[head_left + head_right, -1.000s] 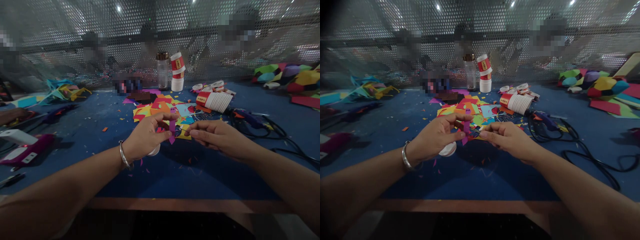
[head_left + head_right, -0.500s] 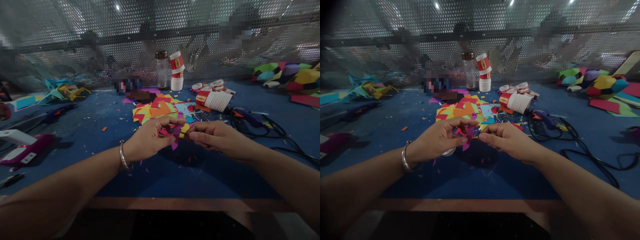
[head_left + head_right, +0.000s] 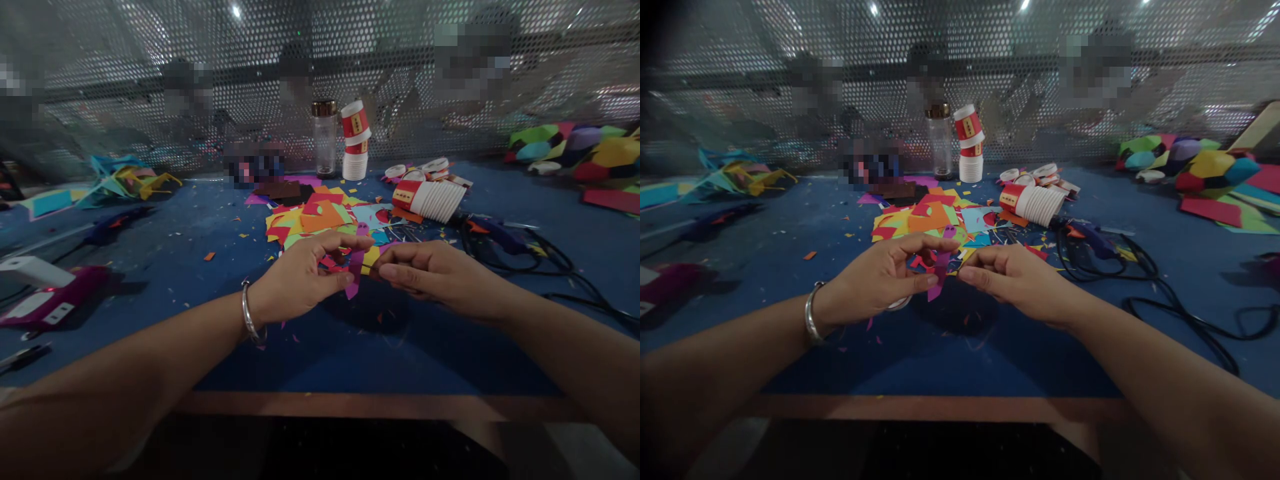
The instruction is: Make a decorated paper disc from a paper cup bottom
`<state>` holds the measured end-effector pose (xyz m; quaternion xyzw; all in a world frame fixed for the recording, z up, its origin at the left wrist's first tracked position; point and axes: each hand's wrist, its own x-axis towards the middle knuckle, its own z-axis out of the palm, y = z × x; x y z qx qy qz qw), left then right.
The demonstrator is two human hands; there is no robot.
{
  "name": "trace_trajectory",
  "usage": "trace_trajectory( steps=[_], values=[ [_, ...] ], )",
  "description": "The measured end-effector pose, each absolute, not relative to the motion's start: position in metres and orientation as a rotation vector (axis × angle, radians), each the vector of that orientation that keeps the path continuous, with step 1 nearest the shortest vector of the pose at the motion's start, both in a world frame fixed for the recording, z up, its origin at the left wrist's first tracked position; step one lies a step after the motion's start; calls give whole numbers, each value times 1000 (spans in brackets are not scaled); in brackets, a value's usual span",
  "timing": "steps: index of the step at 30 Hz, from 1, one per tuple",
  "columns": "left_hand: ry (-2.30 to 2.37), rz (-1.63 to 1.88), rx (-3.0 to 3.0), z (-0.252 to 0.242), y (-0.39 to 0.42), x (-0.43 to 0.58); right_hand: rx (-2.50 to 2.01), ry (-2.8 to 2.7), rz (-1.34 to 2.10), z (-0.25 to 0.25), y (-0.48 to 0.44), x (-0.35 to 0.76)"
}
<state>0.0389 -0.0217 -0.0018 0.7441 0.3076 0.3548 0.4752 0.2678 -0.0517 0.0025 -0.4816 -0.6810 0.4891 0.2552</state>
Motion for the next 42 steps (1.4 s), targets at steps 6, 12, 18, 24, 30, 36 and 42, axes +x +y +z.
trace_trajectory(
  steps=[6,12,18,24,30,36,42],
  values=[
    [763,833,1825,-4,-23,39,-1269,-1853,1315,3,-53,267],
    [785,845,1849,-5,-19,36,-1325,-1916,1214,4,-52,268],
    [977,740,1933,0,-23,31,-1476,-2065,863,2,-46,277],
    [961,594,2071,1,-37,33,-1629,-2264,410,-12,-39,283],
    [1007,642,2169,7,-21,24,-1690,-2349,330,-10,-39,282],
    [1208,632,2374,21,8,4,-1760,-2334,291,-7,-41,278],
    [1579,433,2549,35,35,-30,-1832,-2318,257,-7,-40,278]
  ],
)
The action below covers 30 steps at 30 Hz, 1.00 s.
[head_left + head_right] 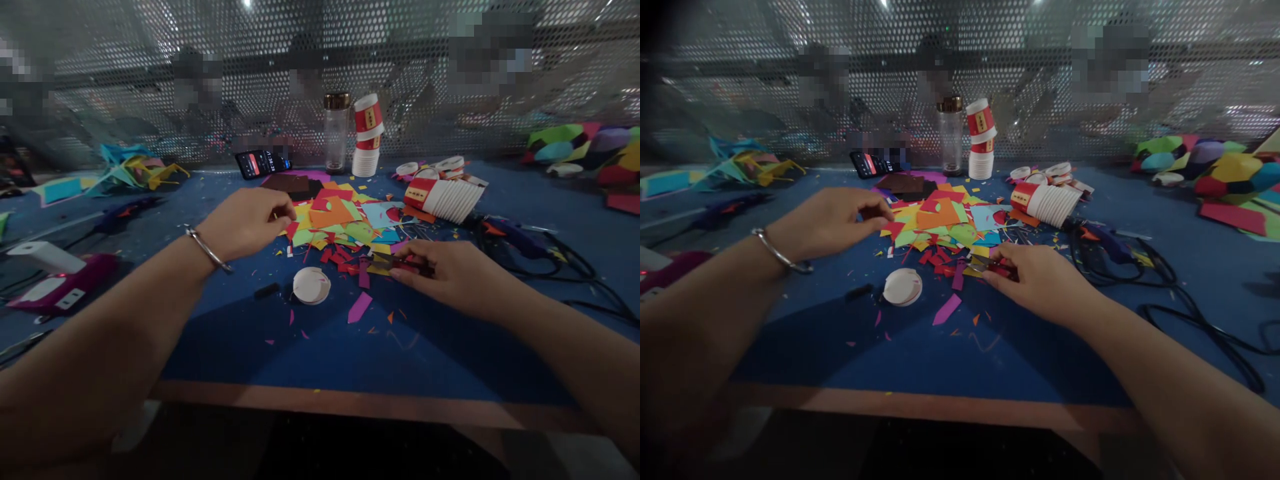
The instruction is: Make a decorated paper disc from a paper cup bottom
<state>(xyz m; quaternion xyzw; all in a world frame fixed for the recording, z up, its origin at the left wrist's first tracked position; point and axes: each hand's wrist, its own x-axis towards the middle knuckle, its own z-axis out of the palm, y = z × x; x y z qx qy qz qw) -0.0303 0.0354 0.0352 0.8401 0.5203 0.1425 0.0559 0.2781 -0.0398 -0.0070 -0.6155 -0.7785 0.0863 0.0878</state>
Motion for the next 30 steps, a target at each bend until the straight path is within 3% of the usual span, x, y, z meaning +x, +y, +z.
trace_trajectory(
  steps=[5,16,21,26,30],
  values=[
    [1274,-315,2504,49,34,-48,-1834,-2320,198,-8,-38,280],
    [1177,-562,2495,47,8,-28,-1856,-2320,199,-9,-38,281],
    [1136,-207,2489,49,16,-37,-1876,-2304,214,-5,-39,277],
    [1183,766,2213,26,24,-25,-1864,-2322,120,-9,-41,276],
    [1100,966,1968,9,17,-4,-1809,-2369,-23,-15,-44,277]
  ],
)
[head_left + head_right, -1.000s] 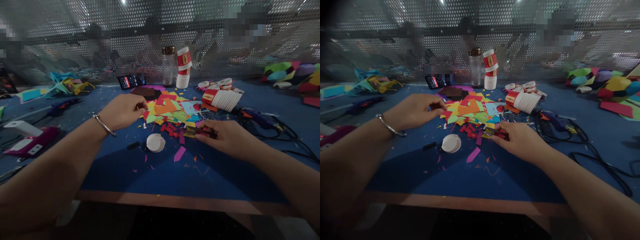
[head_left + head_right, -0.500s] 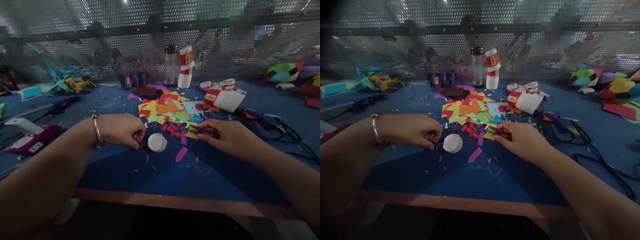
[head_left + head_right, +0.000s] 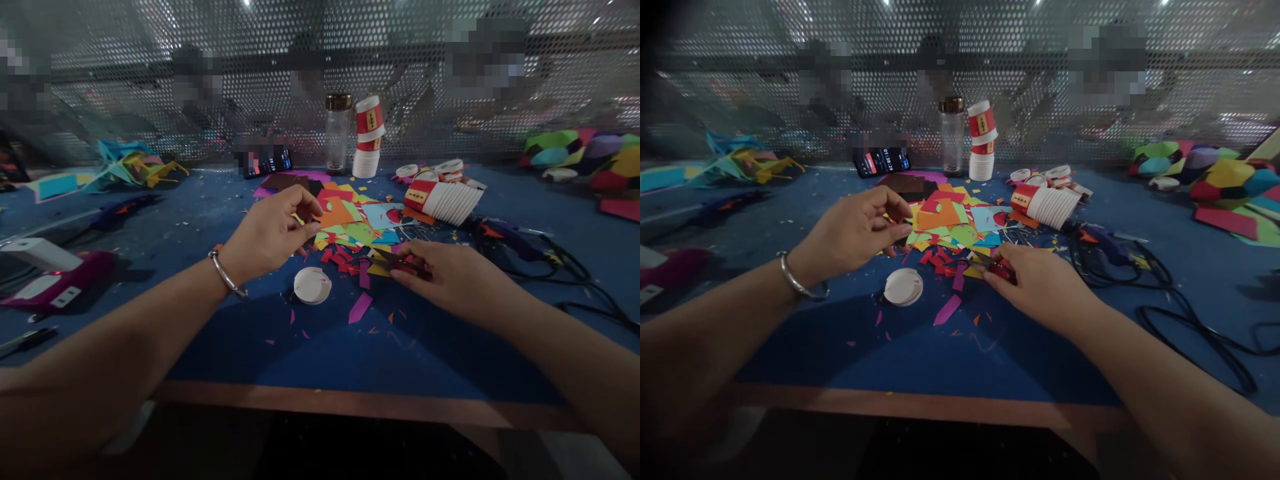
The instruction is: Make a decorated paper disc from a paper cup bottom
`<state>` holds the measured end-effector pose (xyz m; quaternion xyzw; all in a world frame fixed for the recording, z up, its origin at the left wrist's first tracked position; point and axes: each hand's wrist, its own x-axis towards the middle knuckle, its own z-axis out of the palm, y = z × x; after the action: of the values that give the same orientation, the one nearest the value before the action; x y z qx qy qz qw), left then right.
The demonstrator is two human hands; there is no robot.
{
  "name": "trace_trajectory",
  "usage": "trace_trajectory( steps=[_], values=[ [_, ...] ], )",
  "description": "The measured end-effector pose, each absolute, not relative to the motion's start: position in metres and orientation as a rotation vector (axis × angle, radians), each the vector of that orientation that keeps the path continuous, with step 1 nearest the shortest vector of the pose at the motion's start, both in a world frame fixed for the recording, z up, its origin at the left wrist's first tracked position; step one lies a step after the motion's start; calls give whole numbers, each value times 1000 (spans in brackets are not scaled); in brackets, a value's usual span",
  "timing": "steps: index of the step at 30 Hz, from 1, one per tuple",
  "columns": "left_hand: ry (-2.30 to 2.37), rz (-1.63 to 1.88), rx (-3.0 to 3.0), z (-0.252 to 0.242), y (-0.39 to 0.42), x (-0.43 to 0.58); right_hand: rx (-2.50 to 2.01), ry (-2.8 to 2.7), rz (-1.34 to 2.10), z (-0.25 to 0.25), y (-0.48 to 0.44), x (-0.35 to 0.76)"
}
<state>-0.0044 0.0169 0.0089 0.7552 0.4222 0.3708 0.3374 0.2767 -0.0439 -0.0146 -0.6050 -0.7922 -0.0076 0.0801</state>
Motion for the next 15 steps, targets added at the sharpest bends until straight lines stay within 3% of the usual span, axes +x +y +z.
trace_trajectory(
  steps=[4,10,15],
  values=[
    [1076,1005,1930,8,10,4,-1831,-2370,-143,-10,-49,275],
    [1084,1101,1961,11,5,1,-1981,-2065,-51,12,-50,288],
    [1097,1136,1933,13,4,2,-2175,-1707,-328,32,-41,326]
  ],
)
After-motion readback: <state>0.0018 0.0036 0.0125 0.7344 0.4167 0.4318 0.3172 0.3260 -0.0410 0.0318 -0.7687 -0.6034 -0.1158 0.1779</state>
